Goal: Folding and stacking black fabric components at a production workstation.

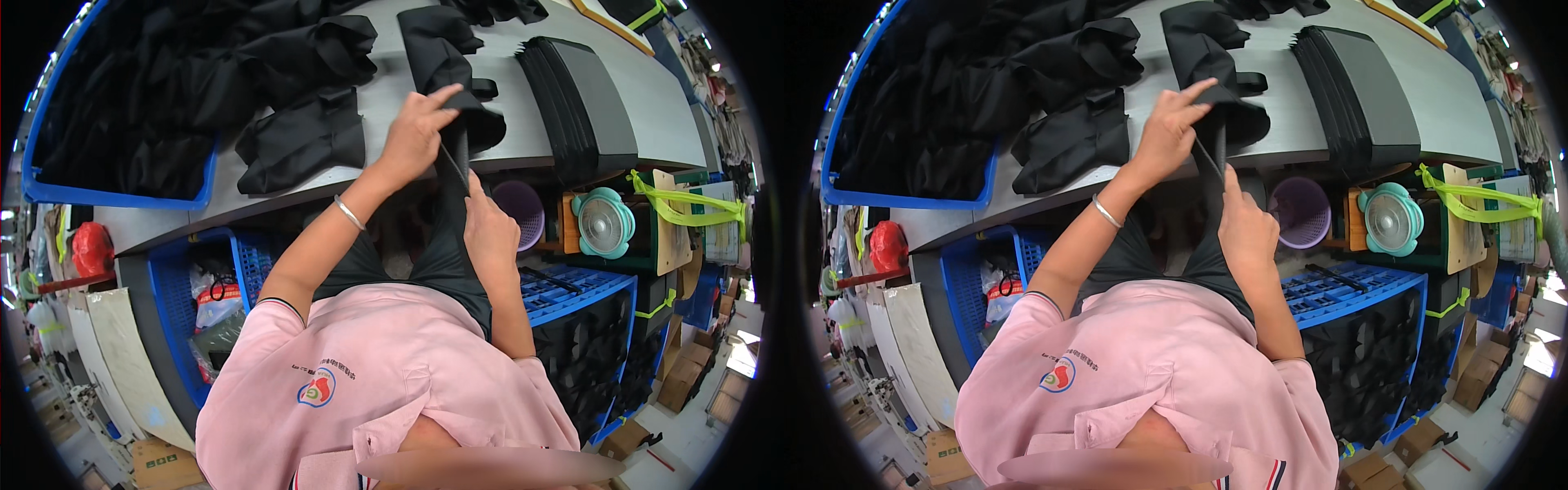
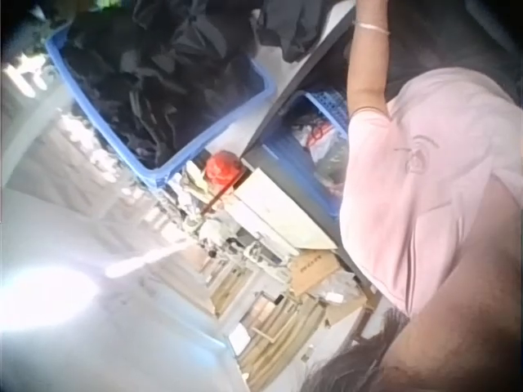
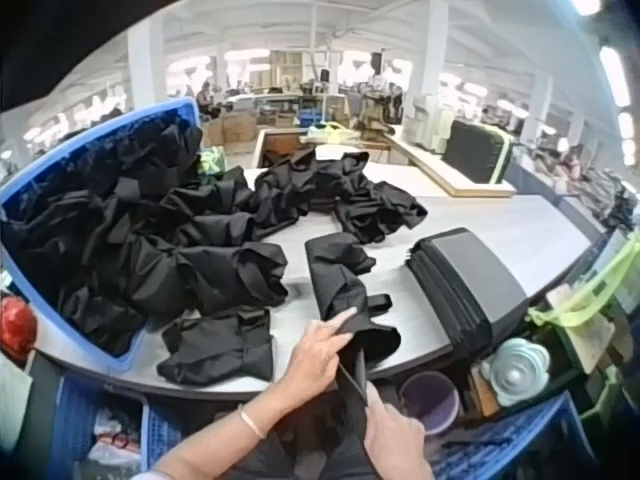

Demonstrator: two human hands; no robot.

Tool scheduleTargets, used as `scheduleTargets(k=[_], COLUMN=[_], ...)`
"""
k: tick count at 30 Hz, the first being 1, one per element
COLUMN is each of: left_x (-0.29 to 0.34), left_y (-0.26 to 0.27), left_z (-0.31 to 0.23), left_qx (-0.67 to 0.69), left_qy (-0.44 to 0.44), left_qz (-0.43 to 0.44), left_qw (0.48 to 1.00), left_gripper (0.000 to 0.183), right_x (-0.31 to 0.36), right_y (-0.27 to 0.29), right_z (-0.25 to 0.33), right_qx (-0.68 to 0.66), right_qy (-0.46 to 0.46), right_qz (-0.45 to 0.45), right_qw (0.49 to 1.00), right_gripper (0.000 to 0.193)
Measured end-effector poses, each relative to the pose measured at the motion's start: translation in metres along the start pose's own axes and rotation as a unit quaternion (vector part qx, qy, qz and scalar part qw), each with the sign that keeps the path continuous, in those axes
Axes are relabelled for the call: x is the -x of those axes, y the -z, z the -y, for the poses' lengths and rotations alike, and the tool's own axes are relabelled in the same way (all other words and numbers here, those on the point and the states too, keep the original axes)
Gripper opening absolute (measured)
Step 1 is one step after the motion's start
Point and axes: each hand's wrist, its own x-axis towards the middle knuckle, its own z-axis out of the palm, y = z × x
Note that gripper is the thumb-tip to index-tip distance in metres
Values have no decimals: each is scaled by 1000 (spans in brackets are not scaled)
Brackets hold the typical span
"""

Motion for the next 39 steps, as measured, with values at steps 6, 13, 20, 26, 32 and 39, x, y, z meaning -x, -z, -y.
scheduleTargets(k=[6, 13, 20, 26, 32, 39], left_x=[23, 40, 79, 94, 100, 79], left_y=[9, 31, 11, 41, 18, 10], left_z=[-68, -43, -95, -91, -97, -100], left_qx=[75, 38, 172, 137, 98, 158], left_qy=[-87, -11, -87, 8, 56, 125], left_qz=[142, -7, 98, -22, -43, -131], left_qw=[983, 999, 976, 990, 993, 971], left_gripper=[28, 46, 40, 68, 89, 77], right_x=[-10, 20, -2, -22, -31, -22], right_y=[1, 12, -76, -72, -11, -29], right_z=[-5, 16, -58, -67, -7, -14], right_qx=[38, -229, -248, -658, -759, -820], right_qy=[-5, -97, -15, -188, -206, -226], right_qz=[-29, -21, 142, -55, -58, -70], right_qw=[999, 968, 958, 727, 615, 521], right_gripper=[44, 18, 13, 46, 45, 44])
